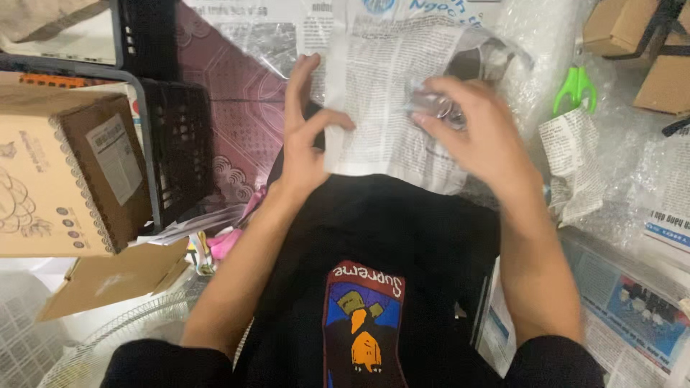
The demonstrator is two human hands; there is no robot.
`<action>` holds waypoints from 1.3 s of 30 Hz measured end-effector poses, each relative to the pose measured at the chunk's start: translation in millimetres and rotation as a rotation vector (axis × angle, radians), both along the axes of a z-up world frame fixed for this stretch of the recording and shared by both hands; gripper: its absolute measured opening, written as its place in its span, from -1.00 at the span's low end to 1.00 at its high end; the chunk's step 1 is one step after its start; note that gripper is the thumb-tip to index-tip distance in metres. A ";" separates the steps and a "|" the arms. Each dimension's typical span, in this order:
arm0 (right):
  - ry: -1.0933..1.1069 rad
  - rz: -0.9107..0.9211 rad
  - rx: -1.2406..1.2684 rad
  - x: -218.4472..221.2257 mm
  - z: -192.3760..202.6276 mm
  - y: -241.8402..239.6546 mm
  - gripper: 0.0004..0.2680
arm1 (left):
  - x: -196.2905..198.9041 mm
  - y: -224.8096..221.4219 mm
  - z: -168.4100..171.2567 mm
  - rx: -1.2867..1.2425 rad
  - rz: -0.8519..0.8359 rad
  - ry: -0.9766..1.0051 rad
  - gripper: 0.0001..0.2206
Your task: The person wraps several small ceramic items, including a bowl and a cup, using newspaper and bubble wrap. They fold the paper around each item, then place it into a bubble wrap pouch or wrap it with bubble wrap before setting it aside.
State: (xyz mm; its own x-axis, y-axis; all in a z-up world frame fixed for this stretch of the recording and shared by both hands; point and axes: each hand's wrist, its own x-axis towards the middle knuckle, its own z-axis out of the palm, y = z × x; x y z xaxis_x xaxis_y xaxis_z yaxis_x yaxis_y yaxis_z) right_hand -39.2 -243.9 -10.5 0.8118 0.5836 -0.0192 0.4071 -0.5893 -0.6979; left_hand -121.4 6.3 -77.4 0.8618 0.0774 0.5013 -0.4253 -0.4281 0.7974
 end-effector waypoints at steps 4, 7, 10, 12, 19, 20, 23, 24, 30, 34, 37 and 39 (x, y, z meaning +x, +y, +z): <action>-0.103 -0.022 0.057 -27.4 -7.6 12.6 -0.74 | -18.2 -7.2 7.0 -0.164 0.137 0.325 -0.42; -0.084 -0.127 0.093 -52.5 -13.3 15.6 -0.72 | -40.7 -16.3 10.0 -0.478 0.180 0.474 -0.32; -0.131 -0.215 0.211 -40.8 -16.1 28.1 -0.70 | -18.9 -22.7 18.3 -0.576 0.133 0.514 -0.63; -0.151 -0.259 0.257 -40.7 -25.7 25.8 -0.71 | -22.5 -31.9 18.1 -0.467 0.048 0.619 -0.78; -0.292 -0.183 0.161 -40.9 -36.1 18.6 -0.75 | -12.9 -31.0 2.3 -0.148 0.017 0.364 -0.64; -0.300 -0.161 0.137 -43.1 -36.6 18.6 -0.74 | -11.4 -29.3 -0.6 -0.118 0.009 0.364 -0.67; -0.271 -0.095 0.158 -52.1 -41.3 9.8 -0.75 | -28.5 -32.1 -9.2 -0.127 -0.020 0.358 -0.73; -0.261 -0.092 0.132 -51.0 -42.2 7.5 -0.75 | -26.4 -32.8 -10.1 -0.141 -0.032 0.332 -0.75; -0.193 -0.110 0.263 -47.5 -45.6 0.0 -0.77 | -23.8 -40.1 -4.8 0.015 0.021 0.233 -0.80; -0.198 -0.315 0.525 -62.9 -42.6 -18.2 -0.67 | -22.6 -49.8 -3.6 -0.087 0.104 0.333 -0.82; -0.342 -0.575 0.584 -99.4 -50.2 -27.8 -0.70 | -24.1 -49.4 -7.0 -0.190 0.158 0.294 -0.85; -0.089 -0.710 0.751 -132.5 -59.2 -27.1 -0.82 | -27.6 -48.5 -9.0 -0.229 0.182 0.249 -0.90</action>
State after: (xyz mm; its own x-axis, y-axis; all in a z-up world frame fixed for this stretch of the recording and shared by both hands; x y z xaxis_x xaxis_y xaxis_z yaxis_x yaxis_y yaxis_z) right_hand -171.8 -271.0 -69.7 0.9542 -0.1925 0.2288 0.2042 -0.1395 -0.9689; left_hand -149.0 -42.2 -86.3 0.9169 0.3262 0.2299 -0.1395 -0.2778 0.9505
